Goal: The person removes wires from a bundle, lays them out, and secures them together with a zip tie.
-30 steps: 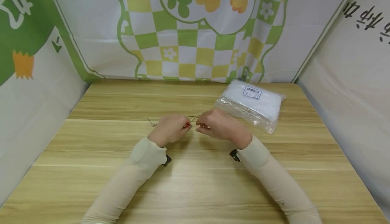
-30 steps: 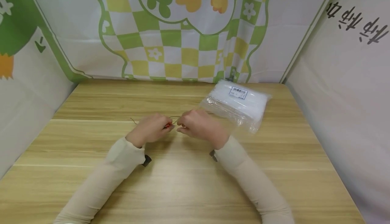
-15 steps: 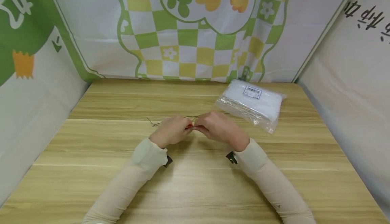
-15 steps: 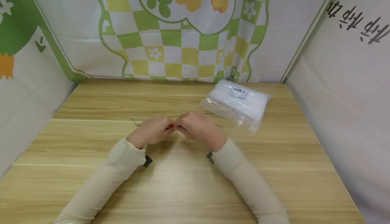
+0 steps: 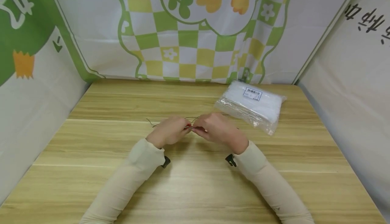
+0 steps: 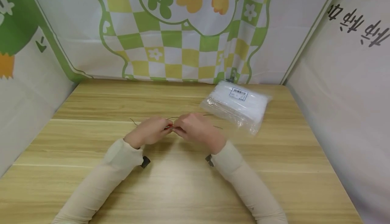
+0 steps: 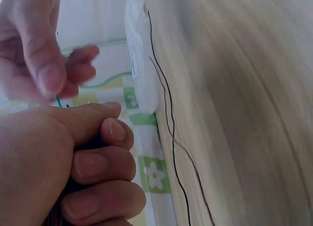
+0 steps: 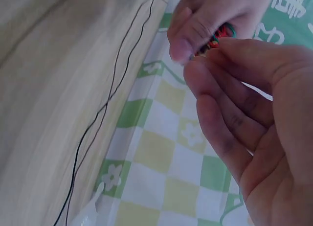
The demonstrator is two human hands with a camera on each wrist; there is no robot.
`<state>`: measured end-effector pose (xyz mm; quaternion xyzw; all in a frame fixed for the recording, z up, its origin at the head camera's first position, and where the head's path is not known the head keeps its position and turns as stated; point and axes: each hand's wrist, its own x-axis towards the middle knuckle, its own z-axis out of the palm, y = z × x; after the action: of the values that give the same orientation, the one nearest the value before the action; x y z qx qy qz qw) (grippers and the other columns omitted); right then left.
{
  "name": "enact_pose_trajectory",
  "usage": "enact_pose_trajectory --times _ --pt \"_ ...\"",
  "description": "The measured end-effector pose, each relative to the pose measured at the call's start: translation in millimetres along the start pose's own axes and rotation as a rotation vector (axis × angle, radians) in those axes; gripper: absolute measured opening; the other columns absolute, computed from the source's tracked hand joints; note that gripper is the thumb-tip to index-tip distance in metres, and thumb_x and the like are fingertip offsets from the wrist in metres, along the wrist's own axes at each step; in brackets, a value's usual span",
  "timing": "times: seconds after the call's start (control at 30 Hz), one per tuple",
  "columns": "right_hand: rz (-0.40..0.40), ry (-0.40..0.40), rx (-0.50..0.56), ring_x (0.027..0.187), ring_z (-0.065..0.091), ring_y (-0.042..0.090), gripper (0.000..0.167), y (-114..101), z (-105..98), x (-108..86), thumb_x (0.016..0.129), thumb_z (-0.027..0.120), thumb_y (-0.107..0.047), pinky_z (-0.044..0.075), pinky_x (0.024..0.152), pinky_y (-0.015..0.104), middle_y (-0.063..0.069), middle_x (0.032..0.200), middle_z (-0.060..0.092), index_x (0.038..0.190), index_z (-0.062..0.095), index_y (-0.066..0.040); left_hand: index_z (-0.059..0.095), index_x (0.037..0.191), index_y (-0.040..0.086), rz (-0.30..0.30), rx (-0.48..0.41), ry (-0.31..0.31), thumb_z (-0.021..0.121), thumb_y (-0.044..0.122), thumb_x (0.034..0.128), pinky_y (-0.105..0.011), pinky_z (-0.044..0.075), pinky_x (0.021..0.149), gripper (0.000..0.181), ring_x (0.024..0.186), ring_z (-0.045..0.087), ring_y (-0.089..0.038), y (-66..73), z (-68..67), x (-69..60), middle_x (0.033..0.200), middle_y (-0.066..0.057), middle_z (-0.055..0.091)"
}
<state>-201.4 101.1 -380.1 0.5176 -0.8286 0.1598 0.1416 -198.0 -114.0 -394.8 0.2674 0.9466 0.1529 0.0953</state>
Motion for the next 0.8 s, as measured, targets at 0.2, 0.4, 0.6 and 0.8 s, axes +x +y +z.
enact_pose_trajectory --times 0.2,0.4,0.6,0.8 --pt "0.040 0.018 0.009 0.065 0.059 0.008 0.019 5 -5 -3.1 0.100 0.073 -0.012 0.052 0.063 0.026 -0.003 0.075 0.066 0.081 0.071 -0.011 0.063 0.085 0.012 0.029 -0.077 0.007 0.053 0.032 0.1123 -0.028 0.037 0.063 0.035 0.062 0.041 -0.011 -4.4 -0.5 -1.1 0.068 0.005 0.044" --pt "0.123 0.032 0.016 0.061 0.054 0.007 0.021 23 -17 -11.1 0.095 0.077 -0.006 0.051 0.061 0.028 -0.002 0.070 0.066 0.076 0.071 -0.010 0.050 0.077 0.015 -0.031 -0.160 0.011 0.053 0.030 0.1124 -0.028 0.039 0.063 0.039 0.061 0.040 -0.012 -16.6 -6.9 -5.4 0.068 0.003 0.042" --pt "0.129 -0.022 0.036 0.070 0.067 0.006 0.012 23 -17 -11.5 0.099 0.074 -0.011 0.059 0.069 0.026 -0.002 0.084 0.077 0.089 0.080 -0.010 0.045 0.074 0.016 -0.010 -0.182 -0.010 0.053 0.029 0.1125 -0.028 0.040 0.064 0.042 0.061 0.039 -0.012 -16.6 -7.5 -5.3 0.068 0.003 0.041" --pt "0.061 -0.036 0.013 0.074 0.074 0.011 0.008 15 -16 -8.8 0.099 0.076 -0.014 0.060 0.070 0.028 0.001 0.088 0.080 0.093 0.081 -0.010 0.046 0.074 0.016 0.007 -0.205 -0.011 0.053 0.030 0.1126 -0.028 0.040 0.065 0.042 0.060 0.039 -0.012 -14.9 -7.0 -5.2 0.067 0.003 0.041"
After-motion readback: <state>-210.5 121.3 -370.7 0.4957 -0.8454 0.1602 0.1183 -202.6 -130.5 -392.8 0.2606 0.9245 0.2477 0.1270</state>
